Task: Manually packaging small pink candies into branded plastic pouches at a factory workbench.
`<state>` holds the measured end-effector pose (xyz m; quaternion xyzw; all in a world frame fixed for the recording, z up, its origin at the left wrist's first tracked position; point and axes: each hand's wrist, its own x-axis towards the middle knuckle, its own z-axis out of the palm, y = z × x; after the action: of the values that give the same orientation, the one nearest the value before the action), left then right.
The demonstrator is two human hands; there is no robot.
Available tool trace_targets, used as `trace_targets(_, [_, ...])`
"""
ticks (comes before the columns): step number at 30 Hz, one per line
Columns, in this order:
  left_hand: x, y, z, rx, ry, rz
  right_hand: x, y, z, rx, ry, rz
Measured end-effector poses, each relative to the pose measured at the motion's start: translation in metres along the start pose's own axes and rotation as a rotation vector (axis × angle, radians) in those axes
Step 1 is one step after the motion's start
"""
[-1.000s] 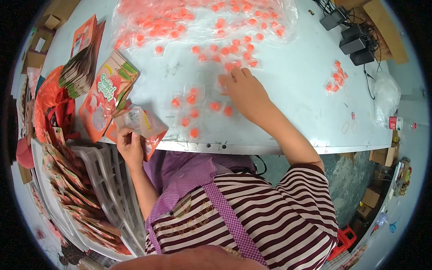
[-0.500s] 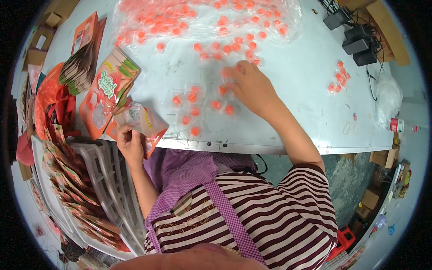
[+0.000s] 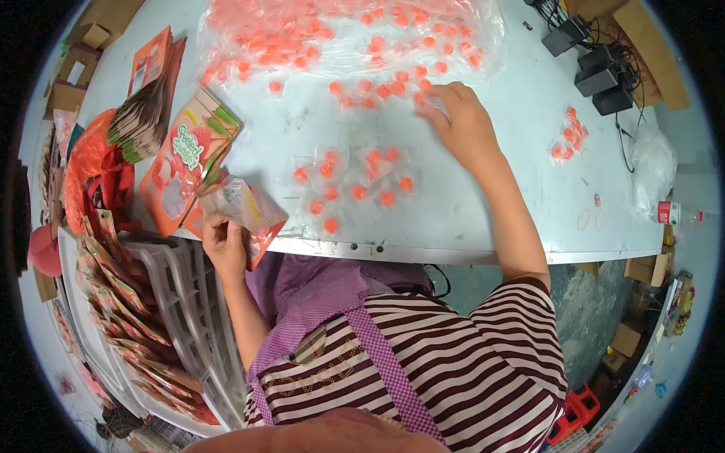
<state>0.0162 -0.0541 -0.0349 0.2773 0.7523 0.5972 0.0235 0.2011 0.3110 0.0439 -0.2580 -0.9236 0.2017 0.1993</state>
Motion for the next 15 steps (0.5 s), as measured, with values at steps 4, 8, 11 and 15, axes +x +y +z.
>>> trace_targets(4, [0.0,0.002,0.0,0.023,-0.011,0.004,0.006,-0.002,0.008,-0.064,-0.105,-0.012])
trace_targets(8, [0.003,0.002,0.003,0.049,0.024,0.09,0.002,0.006,0.016,-0.097,-0.081,-0.047])
trace_targets(11, [0.001,-0.003,0.0,0.025,0.021,0.086,-0.006,0.005,0.011,-0.119,-0.104,-0.049])
trace_targets(15, [-0.001,-0.003,-0.002,-0.032,-0.001,-0.022,-0.013,0.01,0.007,-0.055,-0.108,-0.053])
